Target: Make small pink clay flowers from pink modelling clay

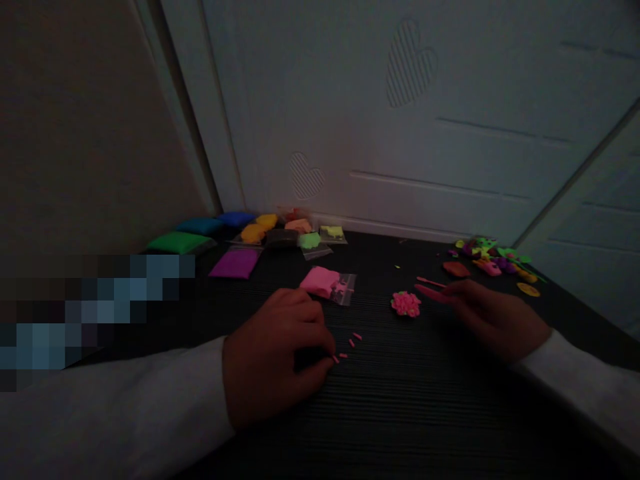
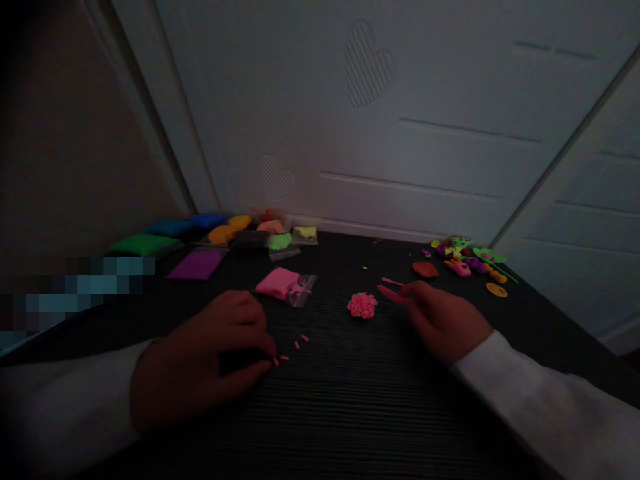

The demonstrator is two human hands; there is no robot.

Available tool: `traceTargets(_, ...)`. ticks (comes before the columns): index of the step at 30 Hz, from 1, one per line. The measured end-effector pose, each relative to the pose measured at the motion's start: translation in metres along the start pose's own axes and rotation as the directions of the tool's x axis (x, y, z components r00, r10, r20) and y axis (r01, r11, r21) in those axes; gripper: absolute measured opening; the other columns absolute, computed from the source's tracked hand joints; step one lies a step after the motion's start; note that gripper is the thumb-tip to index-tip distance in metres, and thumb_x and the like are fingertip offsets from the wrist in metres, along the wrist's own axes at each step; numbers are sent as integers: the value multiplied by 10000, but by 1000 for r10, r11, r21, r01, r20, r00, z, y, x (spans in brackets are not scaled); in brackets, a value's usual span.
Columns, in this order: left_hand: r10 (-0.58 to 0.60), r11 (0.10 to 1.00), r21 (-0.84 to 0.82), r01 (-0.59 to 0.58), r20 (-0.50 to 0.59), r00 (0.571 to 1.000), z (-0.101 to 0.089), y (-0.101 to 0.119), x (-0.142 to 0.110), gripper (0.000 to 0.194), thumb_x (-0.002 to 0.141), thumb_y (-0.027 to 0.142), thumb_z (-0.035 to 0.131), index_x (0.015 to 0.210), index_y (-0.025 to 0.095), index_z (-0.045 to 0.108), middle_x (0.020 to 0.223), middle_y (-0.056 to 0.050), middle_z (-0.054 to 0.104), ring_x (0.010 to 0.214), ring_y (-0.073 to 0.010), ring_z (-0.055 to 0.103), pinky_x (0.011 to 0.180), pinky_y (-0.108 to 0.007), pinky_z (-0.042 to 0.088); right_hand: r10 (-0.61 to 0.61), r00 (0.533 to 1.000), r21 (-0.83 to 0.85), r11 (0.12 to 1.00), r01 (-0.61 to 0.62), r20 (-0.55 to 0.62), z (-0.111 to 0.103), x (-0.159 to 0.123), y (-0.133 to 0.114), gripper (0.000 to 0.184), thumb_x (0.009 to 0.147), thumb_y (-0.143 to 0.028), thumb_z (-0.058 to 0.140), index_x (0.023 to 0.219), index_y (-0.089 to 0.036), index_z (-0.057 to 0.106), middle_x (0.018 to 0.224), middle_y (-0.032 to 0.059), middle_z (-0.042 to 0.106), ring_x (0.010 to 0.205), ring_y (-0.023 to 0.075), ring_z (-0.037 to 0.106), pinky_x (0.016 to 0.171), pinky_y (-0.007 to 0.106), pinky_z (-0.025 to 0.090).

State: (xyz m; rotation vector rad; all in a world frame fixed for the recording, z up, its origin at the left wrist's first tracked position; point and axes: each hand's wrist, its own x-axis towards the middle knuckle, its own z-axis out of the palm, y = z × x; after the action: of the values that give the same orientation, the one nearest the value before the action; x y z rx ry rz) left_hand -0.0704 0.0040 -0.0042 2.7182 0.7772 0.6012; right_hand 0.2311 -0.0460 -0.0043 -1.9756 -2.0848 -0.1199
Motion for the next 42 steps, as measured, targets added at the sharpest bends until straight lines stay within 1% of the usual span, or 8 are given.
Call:
traceTargets(6,55,998,11,-55,27,998,0,-4,2,84,667,172,539,693,199,614,689,1,523,747,-151,442,711,-331,283,-31,999,0,1000,31,18,7,3,6,200,787,-333,402,869,-220,546,772,20,595,655,170,567,573,315,448)
traceTargets(12,89,996,20,-90,28,996,1,-4,2,78,657,167,531,672,189,604,682,0,524,743,-152,440,715,-330,280,-136,985,18,990,139,-108,1,-2,-6,213,785,-275,409,912,-172,546,890,72,572,781,196,545,675,347,430)
traceTargets(17,93,995,28,-94,21,995,1,-4,2,76,649,166,534,669,186,605,678,-4,517,733,-153,437,699,-325,283,-417,886,138,884,447,-201,-7,-11,-45,188,780,-177,438,939,-177,539,819,38,567,763,133,516,687,269,412)
traceTargets(20,93,995,28,-94,12,996,0,-3,1,91,663,166,529,698,184,611,688,-10,513,733,-154,437,688,-320,287,-555,829,192,808,557,-71,-3,-6,-71,194,784,-176,435,930,-171,563,827,45,570,782,148,506,703,290,405)
traceTargets(23,96,995,25,-96,-4,995,-1,-1,1,118,691,165,512,739,185,618,696,-13,512,739,-151,438,682,-310,298,-575,816,248,800,547,56,6,5,-87,233,802,-195,412,986,-162,550,858,47,564,764,135,515,684,266,416)
traceTargets(29,114,993,-10,-115,-49,992,-2,2,-2,146,702,136,502,764,188,624,713,-10,507,753,-142,442,695,-298,320,-573,819,276,792,544,32,20,17,-94,321,786,-207,431,1092,-146,508,845,55,563,696,124,521,621,252,417)
traceTargets(33,100,994,-41,-103,-55,993,-2,4,-3,171,714,120,482,780,185,626,714,-14,505,737,-138,445,691,-297,337,-578,814,298,790,536,67,21,19,-96,263,789,-171,416,1005,-167,566,815,46,554,702,129,520,622,258,416)
traceTargets(42,76,993,-91,-81,-62,995,-3,6,-4,203,714,82,480,794,198,627,715,-6,514,721,-125,451,680,-280,357,-449,894,363,834,416,6,17,12,-93,94,790,-170,444,832,-156,528,798,27,556,704,121,519,622,243,419)
